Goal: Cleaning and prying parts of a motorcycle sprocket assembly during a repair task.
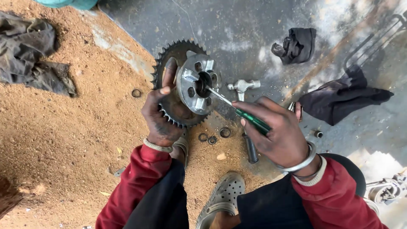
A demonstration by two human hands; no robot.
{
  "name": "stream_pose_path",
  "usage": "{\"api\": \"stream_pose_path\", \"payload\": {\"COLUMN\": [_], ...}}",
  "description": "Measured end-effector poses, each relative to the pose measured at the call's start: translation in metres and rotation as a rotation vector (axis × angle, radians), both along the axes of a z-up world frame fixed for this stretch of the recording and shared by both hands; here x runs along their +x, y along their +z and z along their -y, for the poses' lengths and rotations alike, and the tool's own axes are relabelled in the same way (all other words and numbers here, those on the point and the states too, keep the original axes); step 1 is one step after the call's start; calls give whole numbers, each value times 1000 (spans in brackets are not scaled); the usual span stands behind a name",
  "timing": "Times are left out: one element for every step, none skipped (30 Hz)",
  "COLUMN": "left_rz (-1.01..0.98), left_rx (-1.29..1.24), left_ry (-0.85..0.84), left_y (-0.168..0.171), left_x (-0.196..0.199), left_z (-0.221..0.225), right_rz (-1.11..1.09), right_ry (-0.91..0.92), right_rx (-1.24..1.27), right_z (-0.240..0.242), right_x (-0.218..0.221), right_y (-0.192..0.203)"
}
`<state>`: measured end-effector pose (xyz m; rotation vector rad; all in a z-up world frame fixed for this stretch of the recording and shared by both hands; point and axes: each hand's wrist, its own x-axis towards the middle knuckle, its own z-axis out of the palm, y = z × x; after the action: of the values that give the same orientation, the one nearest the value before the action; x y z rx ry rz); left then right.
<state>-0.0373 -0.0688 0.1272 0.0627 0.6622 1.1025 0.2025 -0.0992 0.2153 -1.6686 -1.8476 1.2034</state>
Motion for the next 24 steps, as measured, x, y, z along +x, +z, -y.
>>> {"api": "stream_pose_path", "payload": {"left_rz": [-9,-17,-15,-46,-77,-74,-147,-221,-218,-272,-326,-323,-405,-485,-483,-557,-631,-630,-594,-558,-557,-612,-668,-669], "left_rx": [10,22,21,54,86,85,91,96,93,132,171,167,288,408,404,490,576,576,495,414,413,402,391,387], "left_ry": [-1,-4,-4,2,8,6,6,4,2,-11,-23,-29,-36,-42,-47,-26,-5,-11,22,53,47,92,138,135], "left_y": [0,0,1,2,3,-5,-13,-21,-26,-31,-37,-38,-40,-41,-43,-46,-48,-47,-45,-43,-50,-56,-63,-64], "left_x": [1,1,2,2,3,1,-1,-3,-4,-4,-4,-4,-4,-4,-3,-1,0,1,1,1,0,-1,-2,-2], "left_z": [1,1,1,2,3,7,11,16,18,19,21,20,19,19,18,15,12,14,15,16,22,27,32,32], "right_rz": [20,41,43,41,39,42,29,17,19,33,48,50,51,52,53,53,52,52,32,12,12,-9,-30,-31], "right_ry": [33,65,64,85,107,105,101,96,93,113,133,128,147,166,162,156,149,144,100,56,50,36,24,22], "right_rx": [12,26,25,49,72,71,30,-12,-14,-8,-1,-5,6,17,12,21,31,29,-5,-40,-42,15,73,69], "right_z": [0,0,-2,-2,-3,-6,-8,-11,-13,-15,-17,-19,-20,-22,-22,-23,-24,-22,-21,-19,-18,-17,-16,-15], "right_x": [-1,-1,-2,-2,-3,-4,-5,-6,-6,-6,-6,-6,-6,-6,-8,-10,-12,-14,-16,-18,-19,-19,-20,-21], "right_y": [0,0,-1,-2,-2,0,2,4,4,4,5,5,5,5,4,3,2,-1,-5,-8,-10,-12,-14,-14]}}
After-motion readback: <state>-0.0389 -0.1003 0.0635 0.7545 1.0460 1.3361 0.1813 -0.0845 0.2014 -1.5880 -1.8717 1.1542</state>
